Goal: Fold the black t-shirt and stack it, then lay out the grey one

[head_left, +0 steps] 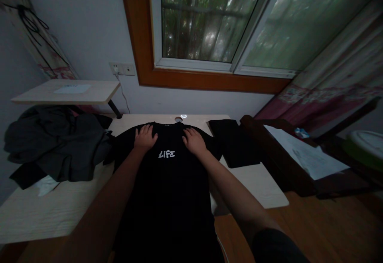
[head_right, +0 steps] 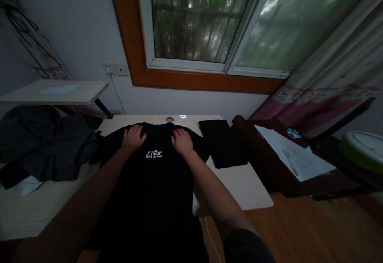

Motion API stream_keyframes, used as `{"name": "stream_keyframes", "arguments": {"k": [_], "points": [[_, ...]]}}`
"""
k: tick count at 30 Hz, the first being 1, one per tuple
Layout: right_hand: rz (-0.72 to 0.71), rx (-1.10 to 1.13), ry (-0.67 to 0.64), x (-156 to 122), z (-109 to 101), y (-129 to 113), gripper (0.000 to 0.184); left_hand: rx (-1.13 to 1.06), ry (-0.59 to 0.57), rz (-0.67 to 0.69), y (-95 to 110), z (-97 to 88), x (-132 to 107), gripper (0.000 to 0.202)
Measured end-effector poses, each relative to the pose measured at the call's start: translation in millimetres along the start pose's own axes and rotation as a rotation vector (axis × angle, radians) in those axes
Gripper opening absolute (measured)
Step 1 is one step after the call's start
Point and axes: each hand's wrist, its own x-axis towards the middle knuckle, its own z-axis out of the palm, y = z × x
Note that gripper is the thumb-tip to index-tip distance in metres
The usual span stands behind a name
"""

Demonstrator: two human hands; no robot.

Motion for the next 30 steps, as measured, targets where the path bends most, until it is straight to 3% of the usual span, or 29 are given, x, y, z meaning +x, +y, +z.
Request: {"name": "stream_keyframes", "arguments": {"k": [5, 9, 13, 22, 25, 30], "points": [[-0.084, -0.013, -0.086, 6.5, 8.0, -30.1, 0.049, 0.045, -0.011, -0.052, -20.9, 1.1, 3.7, 0.063], [-0.118, -0.02, -0.11, 6.1, 8.0, -29.5, 0.05, 0.092, -0.022, -0.089, -38.7, -3.0, 5.0, 0.064], [-0.098, -0.029, -0.093, -3.5, 4.9, -6.6, 0.048, 0.096, -0.034, -0.082, -47.9, -6.6, 4.0, 0.064], [0.046, -0.102, 0.016, -41.4, -13.7, 76.8, 0.046, 0.109, -0.063, -0.049, -51.4, -6.2, 1.5, 0.061], [0.038, -0.107, 0.018, -45.2, -18.2, 86.3, 0.047, 0.093, -0.051, 0.012, -52.0, -8.1, -2.8, 0.057], [0.045, -0.163, 0.004, -41.6, -17.9, 82.6, 0.045, 0.049, 0.024, 0.144, -53.0, -11.0, -18.2, 0.049]]}}
